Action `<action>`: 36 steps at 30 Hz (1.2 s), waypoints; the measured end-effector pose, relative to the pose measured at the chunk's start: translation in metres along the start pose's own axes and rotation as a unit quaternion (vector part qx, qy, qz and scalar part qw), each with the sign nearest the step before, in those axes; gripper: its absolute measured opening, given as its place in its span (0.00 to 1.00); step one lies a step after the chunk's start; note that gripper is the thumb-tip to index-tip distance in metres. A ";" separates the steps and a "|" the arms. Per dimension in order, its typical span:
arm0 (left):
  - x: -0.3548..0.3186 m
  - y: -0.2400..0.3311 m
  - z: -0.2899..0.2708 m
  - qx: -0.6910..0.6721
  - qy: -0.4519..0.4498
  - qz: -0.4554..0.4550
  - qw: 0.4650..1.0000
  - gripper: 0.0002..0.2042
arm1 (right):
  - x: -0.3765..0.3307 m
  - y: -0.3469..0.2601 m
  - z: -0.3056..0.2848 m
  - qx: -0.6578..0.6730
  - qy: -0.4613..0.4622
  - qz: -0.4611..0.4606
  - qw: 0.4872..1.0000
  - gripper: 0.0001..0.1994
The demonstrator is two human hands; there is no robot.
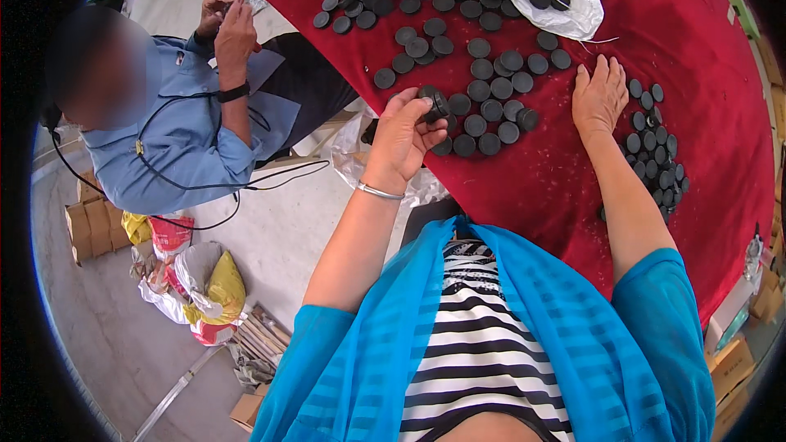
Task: Inspecting and sorting small black circular rubber components for quality control at a workstation.
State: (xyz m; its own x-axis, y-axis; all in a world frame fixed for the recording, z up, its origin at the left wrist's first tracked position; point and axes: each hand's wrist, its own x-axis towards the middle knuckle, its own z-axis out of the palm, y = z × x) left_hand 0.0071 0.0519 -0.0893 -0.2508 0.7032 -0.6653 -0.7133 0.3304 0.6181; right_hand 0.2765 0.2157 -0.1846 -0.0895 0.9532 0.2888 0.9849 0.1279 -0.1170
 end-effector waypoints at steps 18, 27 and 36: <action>-0.069 0.040 0.022 -0.161 -0.159 -0.084 0.970 0.14 | 0.011 0.013 -0.012 0.093 -0.035 0.030 0.995 0.25; -0.093 0.034 0.024 -0.169 -0.159 -0.077 0.970 0.13 | -0.054 -0.099 -0.183 0.668 -0.226 0.029 0.709 0.18; -0.118 0.020 0.030 -0.122 -0.167 -0.033 0.978 0.09 | -0.084 -0.119 -0.214 0.601 -0.180 -0.192 0.755 0.17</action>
State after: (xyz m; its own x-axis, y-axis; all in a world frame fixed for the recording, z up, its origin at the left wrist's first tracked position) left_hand 0.0423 -0.0059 0.0140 0.0006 0.8652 -0.5014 -0.8664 0.2508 0.4319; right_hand 0.1989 0.0624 0.0081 -0.5820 0.7676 0.2683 0.0495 0.3628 -0.9305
